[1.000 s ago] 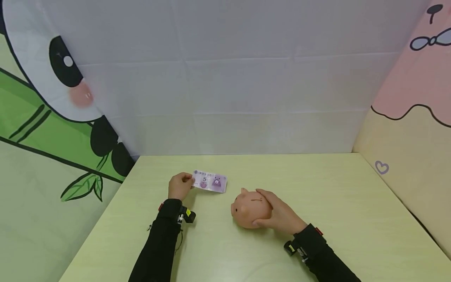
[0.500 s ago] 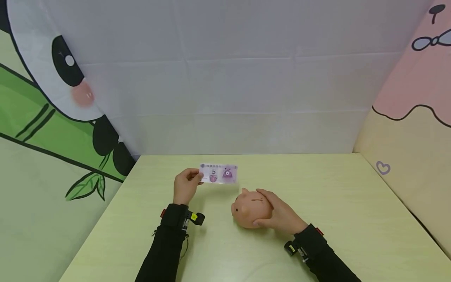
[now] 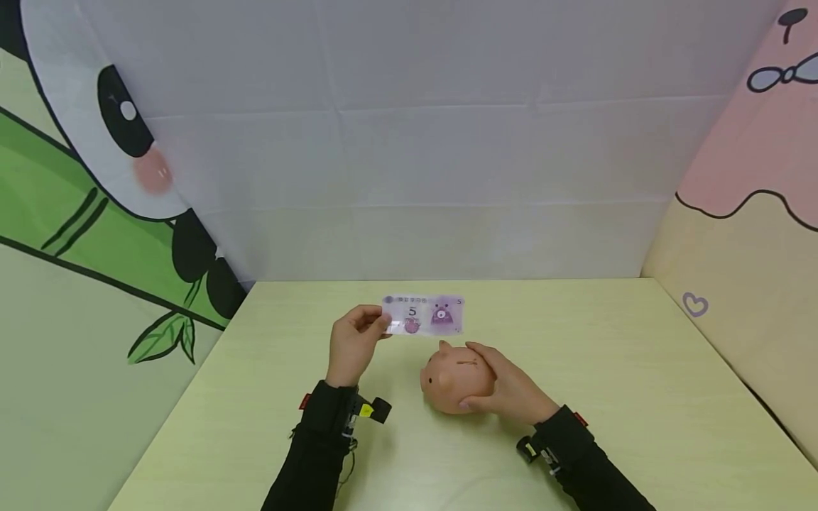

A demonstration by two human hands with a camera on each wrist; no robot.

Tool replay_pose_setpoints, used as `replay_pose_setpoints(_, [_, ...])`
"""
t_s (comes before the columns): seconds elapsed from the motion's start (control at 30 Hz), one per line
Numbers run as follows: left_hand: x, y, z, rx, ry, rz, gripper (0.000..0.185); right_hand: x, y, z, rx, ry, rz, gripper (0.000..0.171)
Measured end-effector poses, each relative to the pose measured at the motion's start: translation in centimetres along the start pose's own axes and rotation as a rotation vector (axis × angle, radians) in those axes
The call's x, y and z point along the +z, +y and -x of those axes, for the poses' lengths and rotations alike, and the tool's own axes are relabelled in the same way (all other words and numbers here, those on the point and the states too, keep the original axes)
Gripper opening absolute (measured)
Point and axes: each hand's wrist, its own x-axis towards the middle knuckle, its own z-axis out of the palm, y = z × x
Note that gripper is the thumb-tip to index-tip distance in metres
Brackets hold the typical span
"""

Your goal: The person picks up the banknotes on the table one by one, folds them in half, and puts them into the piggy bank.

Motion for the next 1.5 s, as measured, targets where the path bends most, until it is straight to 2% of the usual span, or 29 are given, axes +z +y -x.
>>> replay_pose_setpoints(0.3, [1.2, 1.2, 1.7, -0.005, -0.069, 0.086, 0.017, -0.2, 0.1, 0.0, 0.028, -0.002, -0.008, 0.1])
replay_pose_setpoints(0.6, [1.6, 1.7, 2.4, 0.005, -0.086, 0.084, 0.015, -0.6, -0.4, -0.2, 0.062, 0.011, -0.071, 0.096])
replay_pose_setpoints(0.9, [1.8, 1.8, 2.8, 0.008, -0.092, 0.085, 0.015, -2.2, -1.4, -0.1, -0.079, 0.11, -0.075, 0.091])
replay_pose_setpoints(1.07, [2.1, 2.0, 3.1, 0.008, -0.096, 0.093, 0.014, -3.3, -2.4, 0.0, -0.142, 0.185, -0.095, 0.078])
replay_pose_setpoints(1.3, [2.3, 2.0, 3.3, 0.012, -0.098, 0.082, 0.013, -4.3, -4.1, -0.3, -0.211, 0.319, -0.12, 0.047])
replay_pose_setpoints(1.5, [2.3, 2.2, 3.4, 0.039, -0.088, 0.073, 0.013, -4.7, -5.1, -0.8, -0.204, 0.351, -0.144, 0.027])
